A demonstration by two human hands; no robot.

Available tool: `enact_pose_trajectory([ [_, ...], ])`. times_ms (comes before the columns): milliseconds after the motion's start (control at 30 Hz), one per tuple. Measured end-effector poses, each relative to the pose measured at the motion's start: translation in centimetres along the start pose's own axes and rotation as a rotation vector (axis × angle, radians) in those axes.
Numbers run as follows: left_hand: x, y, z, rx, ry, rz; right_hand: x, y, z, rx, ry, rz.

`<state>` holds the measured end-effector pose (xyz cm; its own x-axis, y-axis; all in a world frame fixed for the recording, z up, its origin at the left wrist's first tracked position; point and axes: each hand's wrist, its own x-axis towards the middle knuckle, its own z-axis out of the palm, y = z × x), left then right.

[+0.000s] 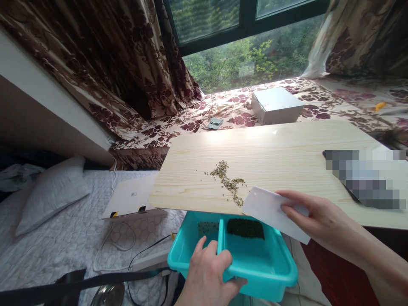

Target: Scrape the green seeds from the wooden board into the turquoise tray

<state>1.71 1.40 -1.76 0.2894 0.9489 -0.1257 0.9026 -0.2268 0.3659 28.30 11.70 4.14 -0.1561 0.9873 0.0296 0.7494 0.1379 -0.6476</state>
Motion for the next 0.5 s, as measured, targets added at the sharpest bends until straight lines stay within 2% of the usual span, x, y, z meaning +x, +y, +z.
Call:
enact_pose_trajectory([
  [167,-0.2,-0.8,0.3,-0.054,-0.019,0.032,0.2,-0.3,-0.2,0.037,0.023,0.001],
  [367,-0.3,-1.2,0.9,-0.085,-0.01,0.031,0.6,0.4,0.3,0.046,0.042,0.015],
  [500,-0.2,-1.2,1.1,-0.089,-0.011,0.024,0.7,0.7,0.5,0.01,0.106,0.038],
])
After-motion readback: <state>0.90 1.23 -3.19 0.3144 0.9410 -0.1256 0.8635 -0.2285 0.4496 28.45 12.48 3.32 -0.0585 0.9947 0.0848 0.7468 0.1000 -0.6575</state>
